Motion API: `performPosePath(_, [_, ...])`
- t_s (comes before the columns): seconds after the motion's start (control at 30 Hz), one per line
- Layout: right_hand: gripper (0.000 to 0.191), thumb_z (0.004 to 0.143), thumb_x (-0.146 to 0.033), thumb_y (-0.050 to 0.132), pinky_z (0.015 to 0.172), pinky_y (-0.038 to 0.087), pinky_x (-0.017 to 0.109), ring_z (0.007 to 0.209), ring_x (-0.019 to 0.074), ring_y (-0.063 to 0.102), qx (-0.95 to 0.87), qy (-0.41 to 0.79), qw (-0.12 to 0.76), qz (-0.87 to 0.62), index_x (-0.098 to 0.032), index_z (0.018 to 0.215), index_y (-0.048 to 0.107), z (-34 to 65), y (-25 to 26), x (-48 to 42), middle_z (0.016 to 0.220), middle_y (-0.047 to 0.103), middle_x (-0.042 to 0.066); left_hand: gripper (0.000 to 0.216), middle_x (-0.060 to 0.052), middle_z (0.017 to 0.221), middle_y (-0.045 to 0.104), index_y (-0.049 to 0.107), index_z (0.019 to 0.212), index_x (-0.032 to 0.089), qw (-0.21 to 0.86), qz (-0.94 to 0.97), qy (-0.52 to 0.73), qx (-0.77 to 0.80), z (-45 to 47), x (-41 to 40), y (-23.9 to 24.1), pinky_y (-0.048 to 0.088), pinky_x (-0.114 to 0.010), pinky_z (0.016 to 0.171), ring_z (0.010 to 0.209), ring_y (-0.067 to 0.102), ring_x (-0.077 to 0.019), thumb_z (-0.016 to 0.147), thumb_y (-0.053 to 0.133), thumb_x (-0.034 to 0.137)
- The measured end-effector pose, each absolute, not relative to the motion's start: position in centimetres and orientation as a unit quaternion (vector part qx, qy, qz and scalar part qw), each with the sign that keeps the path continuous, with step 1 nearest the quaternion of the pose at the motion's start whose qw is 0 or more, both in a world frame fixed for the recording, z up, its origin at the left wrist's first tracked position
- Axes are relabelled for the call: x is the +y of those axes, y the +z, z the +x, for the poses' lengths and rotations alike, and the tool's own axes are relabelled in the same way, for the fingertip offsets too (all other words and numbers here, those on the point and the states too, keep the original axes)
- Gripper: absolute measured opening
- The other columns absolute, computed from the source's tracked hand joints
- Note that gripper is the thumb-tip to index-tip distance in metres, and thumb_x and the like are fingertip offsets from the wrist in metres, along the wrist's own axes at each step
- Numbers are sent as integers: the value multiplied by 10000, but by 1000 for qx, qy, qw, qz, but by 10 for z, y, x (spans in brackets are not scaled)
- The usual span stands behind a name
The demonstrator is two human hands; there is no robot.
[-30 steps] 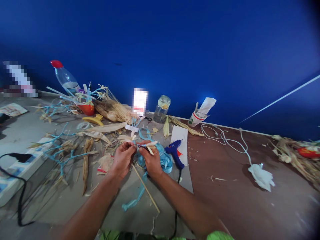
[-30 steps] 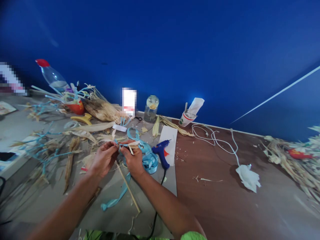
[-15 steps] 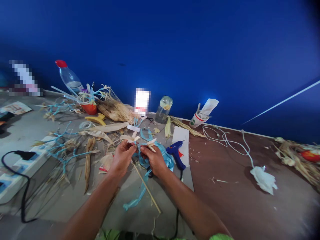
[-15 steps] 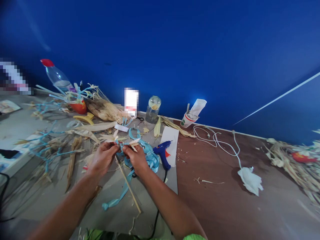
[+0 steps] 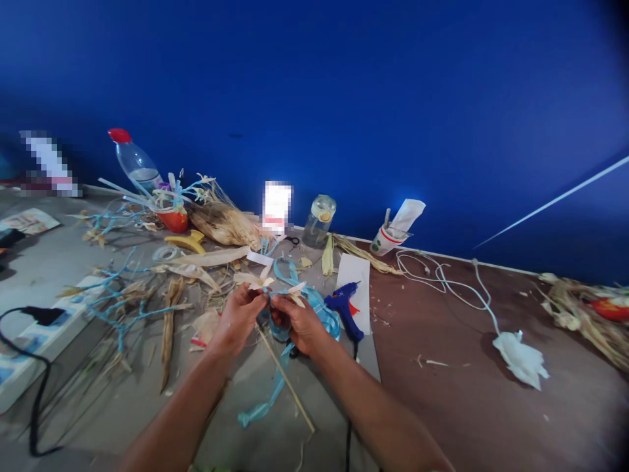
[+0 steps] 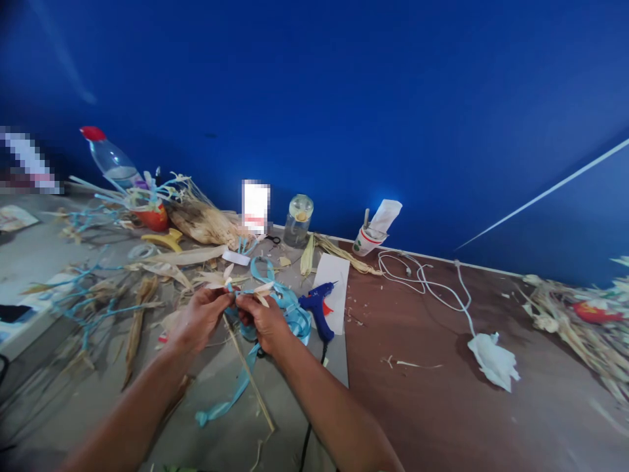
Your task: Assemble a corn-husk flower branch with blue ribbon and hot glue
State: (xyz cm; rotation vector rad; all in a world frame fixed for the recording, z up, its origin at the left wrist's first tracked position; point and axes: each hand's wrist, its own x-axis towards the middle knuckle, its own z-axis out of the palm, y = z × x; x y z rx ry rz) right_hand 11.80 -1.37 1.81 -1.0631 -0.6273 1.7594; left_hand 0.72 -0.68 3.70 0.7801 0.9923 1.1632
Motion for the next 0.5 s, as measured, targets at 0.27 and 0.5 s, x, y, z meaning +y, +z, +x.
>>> performPosePath(0.27, [174,534,-280,742,448,293,215,433,71,389,-272,665,532,-448,-172,617,633,107,29,-18,511,545,-40,167,10,591,612,578,648,139,612,351,512,491,5,-1,21,419,-242,577,545,545,-118,556,681,234])
performPosePath(0.5, [128,553,-267,720,543,367,234,502,95,462,-292,640,548,-452,-189,596,628,110,27,-17,554,574,-34,134,8,552,598,569,588,147,624,368,497,478,7,1,21,408,-246,581,534,537,-123,535,670,217])
